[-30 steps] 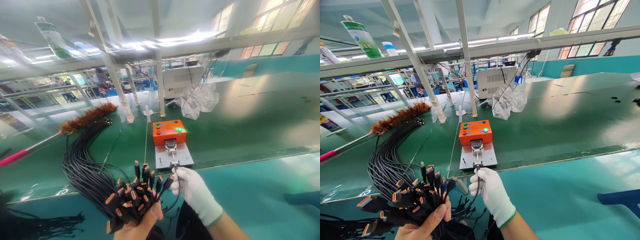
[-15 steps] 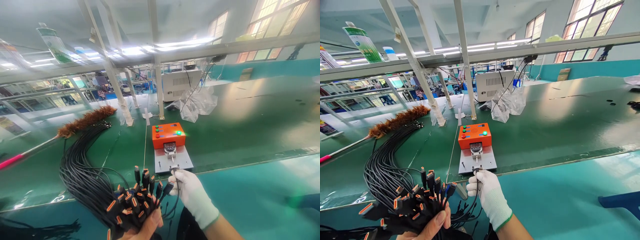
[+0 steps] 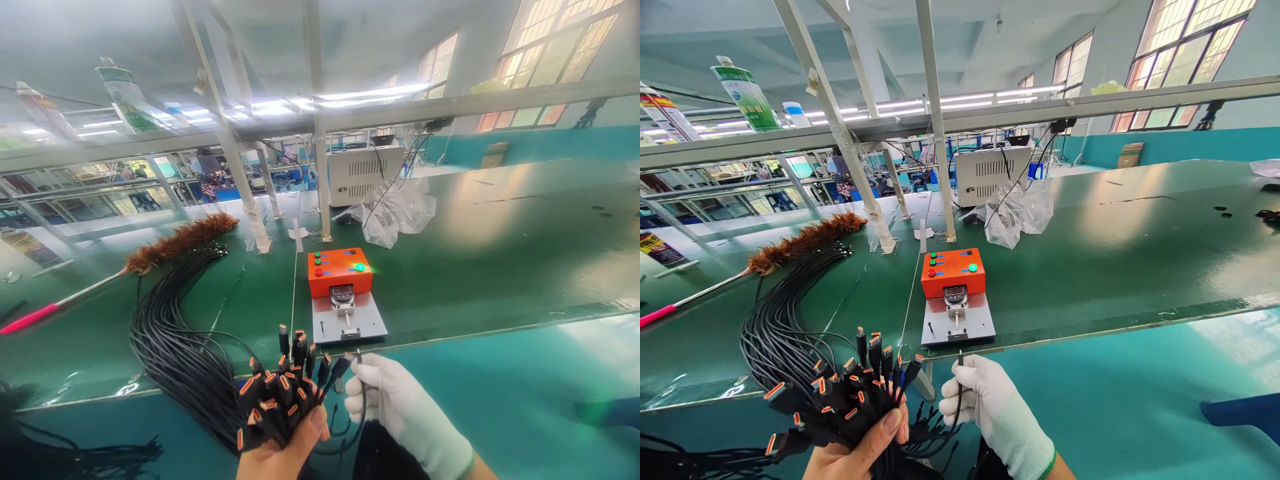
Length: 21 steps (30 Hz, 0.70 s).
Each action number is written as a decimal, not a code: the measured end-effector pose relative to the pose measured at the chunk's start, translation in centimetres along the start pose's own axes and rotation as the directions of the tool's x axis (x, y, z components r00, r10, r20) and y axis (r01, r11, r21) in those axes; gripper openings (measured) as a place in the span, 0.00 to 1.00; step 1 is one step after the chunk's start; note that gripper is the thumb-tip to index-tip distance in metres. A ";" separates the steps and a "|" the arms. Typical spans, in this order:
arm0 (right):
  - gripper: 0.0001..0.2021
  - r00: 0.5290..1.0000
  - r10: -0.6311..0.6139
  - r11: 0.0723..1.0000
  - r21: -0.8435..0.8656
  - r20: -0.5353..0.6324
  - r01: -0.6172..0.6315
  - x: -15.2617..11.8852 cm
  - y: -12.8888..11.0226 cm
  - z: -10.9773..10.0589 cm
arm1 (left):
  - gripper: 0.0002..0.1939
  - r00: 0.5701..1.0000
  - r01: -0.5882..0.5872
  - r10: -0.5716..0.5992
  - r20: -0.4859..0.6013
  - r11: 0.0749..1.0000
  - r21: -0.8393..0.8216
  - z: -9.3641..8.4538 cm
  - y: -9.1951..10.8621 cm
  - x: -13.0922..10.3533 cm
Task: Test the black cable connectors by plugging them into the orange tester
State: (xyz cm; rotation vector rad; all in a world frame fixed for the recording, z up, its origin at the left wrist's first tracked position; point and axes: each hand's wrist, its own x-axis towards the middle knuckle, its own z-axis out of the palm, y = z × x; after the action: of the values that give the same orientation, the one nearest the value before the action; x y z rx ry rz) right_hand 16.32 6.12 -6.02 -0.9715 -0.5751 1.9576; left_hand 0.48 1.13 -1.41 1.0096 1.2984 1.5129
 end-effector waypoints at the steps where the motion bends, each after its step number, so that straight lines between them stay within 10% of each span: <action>1: 0.13 0.999 -0.016 0.995 -0.099 -0.042 0.012 0.0 0.1 -0.1 | 0.16 1.000 0.002 -0.002 0.003 1.000 -0.012 0.0 0.0 0.0; 3: 0.12 0.967 -0.110 0.914 -0.405 -0.231 0.007 -0.2 0.1 -0.4 | 0.15 1.000 0.026 -0.026 0.006 0.998 -0.058 0.1 0.0 0.1; 5: 0.15 0.835 -0.375 0.703 -0.710 -0.402 -0.026 -0.7 -0.2 -0.6 | 0.14 0.998 0.062 -0.061 0.022 0.994 -0.088 0.4 0.4 0.1; 8: 0.23 0.704 -0.658 0.499 -0.855 -0.267 0.142 -2.3 -0.7 0.4 | 0.15 0.993 0.105 -0.101 0.066 0.992 -0.070 1.1 0.8 0.1; 13: 0.13 0.792 -0.610 0.736 -0.365 0.005 0.569 -4.0 -0.8 4.2 | 0.20 0.983 0.182 -0.181 0.045 0.982 -0.040 2.0 0.4 -0.1; 17: 0.10 0.866 -0.460 0.887 -0.138 -0.197 0.440 -2.3 -0.3 4.1 | 0.15 0.989 0.080 -0.083 -0.123 0.996 -0.031 1.7 0.0 -0.3; 21: 0.11 0.922 -0.327 0.921 -0.290 -0.208 0.261 0.2 -0.1 1.7 | 0.11 0.997 -0.030 0.024 -0.068 0.996 -0.082 1.1 0.2 -0.2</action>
State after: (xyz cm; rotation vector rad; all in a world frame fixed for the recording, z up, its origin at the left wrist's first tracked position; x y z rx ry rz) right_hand 14.95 6.33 -5.00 -1.1973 -0.7930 1.4857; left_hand 1.58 1.27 -1.08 0.9340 1.2616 1.6200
